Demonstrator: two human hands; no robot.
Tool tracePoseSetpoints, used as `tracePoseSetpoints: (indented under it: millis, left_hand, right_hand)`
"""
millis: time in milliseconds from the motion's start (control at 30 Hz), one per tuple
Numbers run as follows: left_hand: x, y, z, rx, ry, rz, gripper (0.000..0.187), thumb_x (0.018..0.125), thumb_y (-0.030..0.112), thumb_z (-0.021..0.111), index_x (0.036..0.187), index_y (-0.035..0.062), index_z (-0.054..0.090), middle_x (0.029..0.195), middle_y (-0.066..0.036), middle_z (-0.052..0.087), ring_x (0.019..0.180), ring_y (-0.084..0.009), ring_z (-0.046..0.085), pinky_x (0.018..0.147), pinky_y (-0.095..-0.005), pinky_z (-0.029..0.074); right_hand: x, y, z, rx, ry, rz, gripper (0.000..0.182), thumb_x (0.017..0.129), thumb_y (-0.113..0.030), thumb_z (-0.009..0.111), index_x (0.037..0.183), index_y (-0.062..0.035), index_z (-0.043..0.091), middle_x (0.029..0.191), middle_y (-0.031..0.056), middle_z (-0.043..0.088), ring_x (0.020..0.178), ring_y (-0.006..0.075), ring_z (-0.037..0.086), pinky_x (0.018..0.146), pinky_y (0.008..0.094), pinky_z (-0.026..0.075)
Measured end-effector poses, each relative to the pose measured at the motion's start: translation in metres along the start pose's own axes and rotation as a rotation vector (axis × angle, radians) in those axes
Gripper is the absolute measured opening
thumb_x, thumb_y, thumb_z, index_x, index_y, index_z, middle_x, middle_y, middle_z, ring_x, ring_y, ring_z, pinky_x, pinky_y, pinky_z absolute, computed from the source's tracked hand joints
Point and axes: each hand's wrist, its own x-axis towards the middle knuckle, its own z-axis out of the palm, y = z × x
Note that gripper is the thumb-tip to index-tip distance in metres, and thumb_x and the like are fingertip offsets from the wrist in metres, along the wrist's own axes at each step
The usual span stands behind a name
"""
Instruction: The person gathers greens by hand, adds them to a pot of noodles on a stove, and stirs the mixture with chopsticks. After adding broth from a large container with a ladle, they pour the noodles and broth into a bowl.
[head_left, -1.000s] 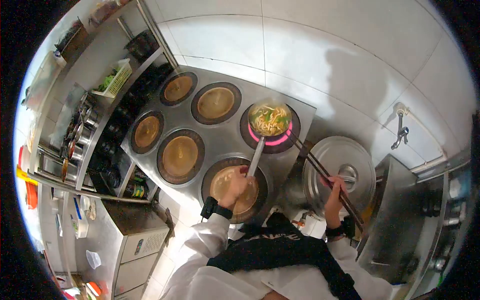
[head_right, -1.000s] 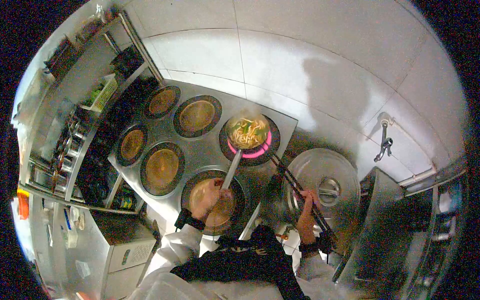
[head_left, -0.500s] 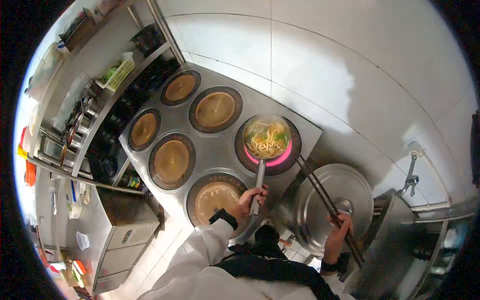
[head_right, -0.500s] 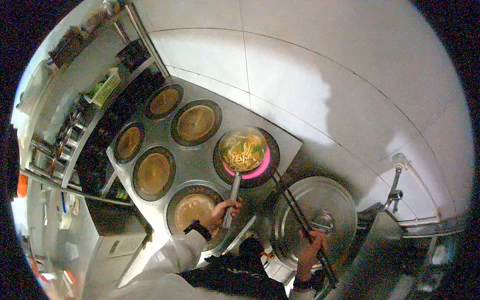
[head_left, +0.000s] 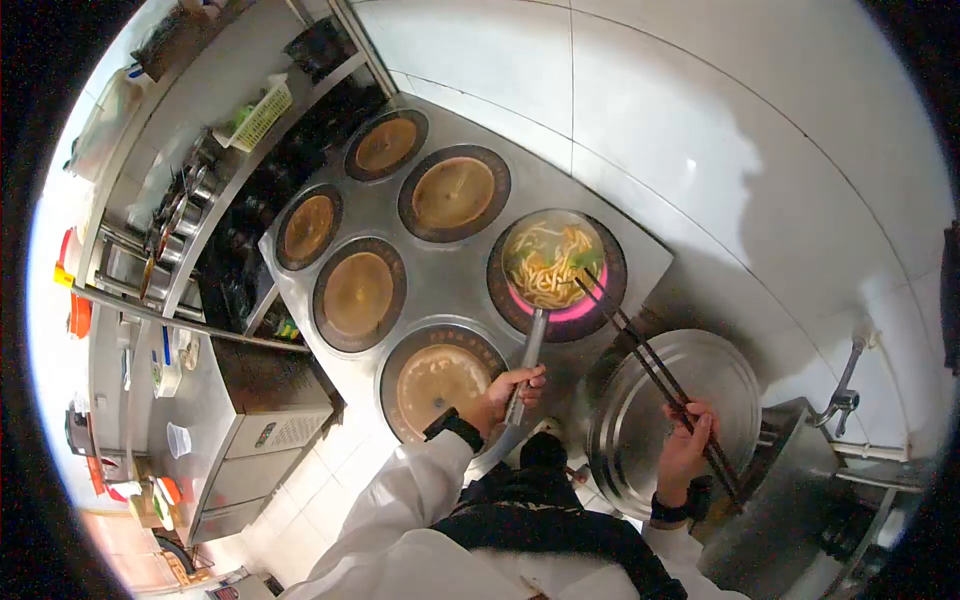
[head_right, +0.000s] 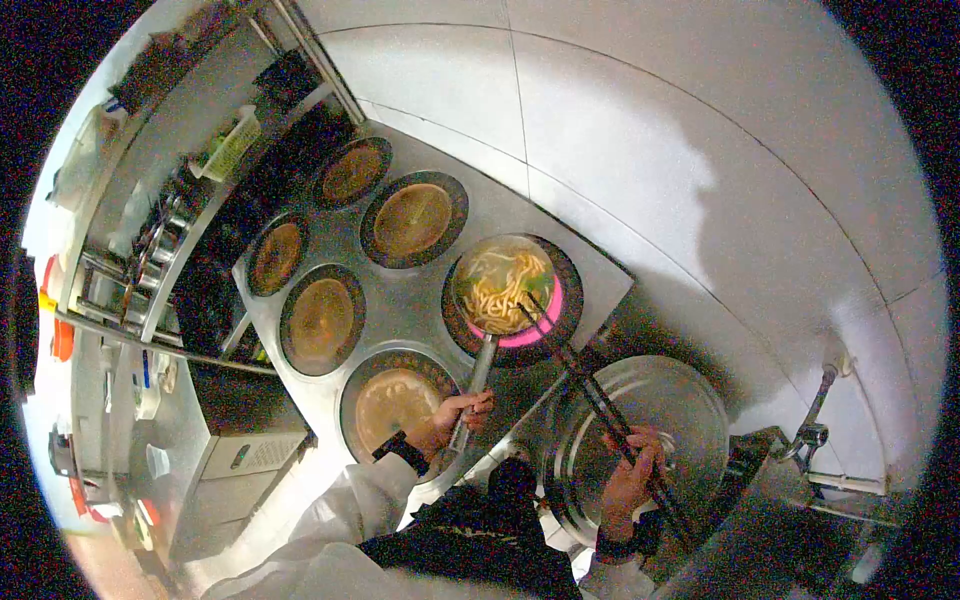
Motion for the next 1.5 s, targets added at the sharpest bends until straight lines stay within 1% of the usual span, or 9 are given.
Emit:
tracePoseSetpoints:
  millis: [633, 900, 967, 1000, 1133, 1233, 1300, 1400, 1500]
  left_hand:
    - [0.006, -0.006, 0.01, 0.215, 0.274, 0.172, 0.035, 0.08, 0.02, 0.059, 0.111, 0.0102, 0.045, 0.071, 0.002, 0.047, 0.059, -0.0071, 0.049, 0.052, -0.0187, 0.044]
    - [0.023, -0.012, -0.018, 0.225, 0.088, 0.132, 0.006, 0.082, 0.016, 0.049, 0.081, 0.0102, 0.049, 0.064, 0.005, 0.045, 0.053, -0.007, 0.043, 0.049, -0.0202, 0.036]
    - [0.032, -0.025, -0.036, 0.511, 0.25, 0.298, 0.01, 0.08, 0.014, 0.048, 0.084, 0.0076, 0.054, 0.065, 0.004, 0.046, 0.054, -0.0094, 0.045, 0.049, -0.024, 0.038]
    - [0.047, -0.041, -0.067, 0.56, 0.129, 0.584, 0.008, 0.08, 0.013, 0.047, 0.077, 0.008, 0.052, 0.061, 0.004, 0.044, 0.052, -0.0076, 0.042, 0.049, -0.0231, 0.037]
    - [0.017, -0.034, -0.05, 0.414, -0.015, 0.36, 0.013, 0.079, 0.013, 0.047, 0.067, 0.011, 0.042, 0.056, 0.006, 0.038, 0.048, -0.0036, 0.036, 0.046, -0.0204, 0.034]
    - [-0.026, -0.043, -0.031, 0.538, -0.215, 0.543, 0.016, 0.079, 0.014, 0.047, 0.064, 0.0122, 0.042, 0.054, 0.005, 0.037, 0.046, -0.0038, 0.035, 0.045, -0.0202, 0.033]
    - [-0.075, -0.048, -0.011, 0.299, 0.011, 0.379, 0.02, 0.08, 0.017, 0.048, 0.062, 0.013, 0.04, 0.052, 0.006, 0.036, 0.044, -0.0034, 0.036, 0.043, -0.0199, 0.034]
    - [-0.129, -0.07, -0.037, 0.308, -0.048, 0.393, 0.02, 0.08, 0.016, 0.049, 0.062, 0.0115, 0.041, 0.052, 0.006, 0.038, 0.045, -0.0033, 0.039, 0.043, -0.0186, 0.035]
    - [-0.224, -0.086, -0.035, 0.141, -0.012, 0.399, 0.018, 0.079, 0.012, 0.05, 0.063, 0.0092, 0.043, 0.052, 0.005, 0.041, 0.042, -0.0038, 0.041, 0.039, -0.0181, 0.035]
  right_hand:
    - [0.019, -0.005, 0.013, 0.048, 0.05, 0.127, 0.024, 0.091, -0.023, 0.036, 0.089, -0.0034, 0.049, 0.088, 0.0095, 0.054, 0.077, 0.0197, 0.056, 0.07, 0.0332, 0.047]
    - [0.012, 0.008, -0.009, -0.31, -0.198, -0.106, 0.028, 0.09, -0.025, 0.037, 0.106, -0.0036, 0.045, 0.104, 0.0103, 0.044, 0.093, 0.0224, 0.049, 0.085, 0.0373, 0.041]
    - [0.031, 0.049, -0.06, 0.291, -0.203, 0.254, 0.031, 0.089, -0.025, 0.038, 0.109, -0.0021, 0.044, 0.103, 0.0102, 0.045, 0.095, 0.0224, 0.048, 0.087, 0.0373, 0.039]
    - [0.04, 0.065, -0.068, -0.027, -0.052, -0.032, 0.031, 0.089, -0.026, 0.039, 0.106, -0.0017, 0.047, 0.102, 0.0104, 0.046, 0.093, 0.0217, 0.049, 0.083, 0.035, 0.043]
    - [0.023, 0.014, 0.004, 0.004, 0.016, 0.292, 0.038, 0.083, -0.04, 0.049, 0.088, -0.0038, 0.059, 0.082, 0.0124, 0.058, 0.071, 0.0182, 0.052, 0.073, 0.0353, 0.04]
    - [0.028, 0.016, 0.008, 1.187, -0.294, 0.712, 0.03, 0.087, -0.028, 0.046, 0.091, -0.001, 0.057, 0.076, 0.0111, 0.057, 0.068, 0.0193, 0.053, 0.066, 0.0331, 0.042]
    - [0.015, 0.004, 0.044, 0.078, -0.053, 0.276, 0.026, 0.087, -0.024, 0.045, 0.085, -0.0007, 0.057, 0.072, 0.0091, 0.056, 0.067, 0.0175, 0.053, 0.061, 0.0281, 0.043]
    - [-0.014, 0.049, 0.077, 0.01, -0.049, -0.347, 0.027, 0.087, -0.027, 0.044, 0.087, -0.0016, 0.054, 0.079, 0.0092, 0.056, 0.071, 0.0181, 0.054, 0.067, 0.0295, 0.045]
    - [-0.047, 0.052, 0.102, 0.163, -0.274, -0.055, 0.028, 0.087, -0.028, 0.042, 0.096, -0.0026, 0.05, 0.089, 0.0107, 0.054, 0.083, 0.0202, 0.052, 0.077, 0.0332, 0.041]
